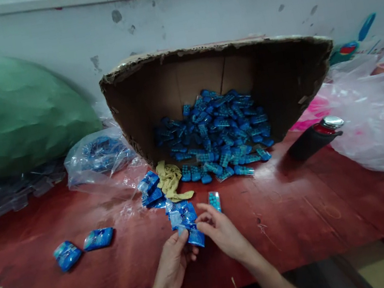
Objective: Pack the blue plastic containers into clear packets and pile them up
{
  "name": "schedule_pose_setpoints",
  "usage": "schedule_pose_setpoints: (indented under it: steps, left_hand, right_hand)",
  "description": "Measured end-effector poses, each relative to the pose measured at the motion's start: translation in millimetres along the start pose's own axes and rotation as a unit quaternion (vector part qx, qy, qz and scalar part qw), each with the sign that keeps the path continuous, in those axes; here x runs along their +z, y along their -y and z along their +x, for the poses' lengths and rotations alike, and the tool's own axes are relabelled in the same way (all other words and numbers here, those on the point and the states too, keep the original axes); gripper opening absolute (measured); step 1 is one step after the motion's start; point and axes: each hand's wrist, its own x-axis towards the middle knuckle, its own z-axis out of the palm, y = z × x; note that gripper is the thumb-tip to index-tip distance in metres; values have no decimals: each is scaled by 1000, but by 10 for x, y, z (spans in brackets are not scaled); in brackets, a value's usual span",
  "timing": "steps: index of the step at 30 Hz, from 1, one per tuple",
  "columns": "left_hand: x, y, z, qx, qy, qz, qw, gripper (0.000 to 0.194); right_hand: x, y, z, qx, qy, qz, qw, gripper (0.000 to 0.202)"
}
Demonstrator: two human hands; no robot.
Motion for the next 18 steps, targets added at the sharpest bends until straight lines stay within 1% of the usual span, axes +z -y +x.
schedule_pose_setpoints:
  steps: [1, 2, 5, 8, 10, 11, 12, 14, 15, 16, 17, 18]
  left_hand:
    - [-7, 2, 2, 12, -1, 18, 1000, 24]
    - [-16, 1, 4, 21, -6, 34, 999, 25]
    - [-40, -9, 6, 32, -27, 47, 998, 25]
    - [-33, -3, -6, 11, -31, 10, 999, 27]
    - [-9, 6, -23, -15, -25, -25, 999, 27]
    - [5, 8, -33, -26, -26, -41, 998, 26]
    - [19, 7, -44, -35, -32, -56, 997, 24]
    - [43, -8, -64, -45, -55, -77, 995, 21]
    - [52, -21, -73, -49, -66, -85, 993, 19]
    - [58, -37, -81, -55, -75, -92, 991, 17]
    - [61, -53, -87, -62, -82, -100, 990, 16]
    - [61, -68, -91, -70, -90, -109, 988, 15]
  right_hand:
    - [66, -16, -4, 11, 11, 29, 999, 36]
    - [123, -37, -3, 18, 9, 45, 999, 34]
    - [228, -92, -8, 17, -29, 49, 998, 27]
    - [217, -71, -40, -24, -41, -17, 999, 21]
    - [134, -23, -39, -77, -66, -124, 987, 23]
    - [76, 1, -22, -97, -93, -199, 971, 25]
    - [15, 19, 7, -104, -129, -282, 945, 27]
    - [-88, 24, 83, -77, -192, -437, 875, 33]
    - [-119, 9, 122, -52, -202, -494, 844, 34]
    - [-133, -17, 155, -29, -198, -531, 824, 34]
    - [-131, -49, 179, -16, -183, -550, 815, 32]
    - [-119, -84, 195, -14, -162, -552, 818, 31]
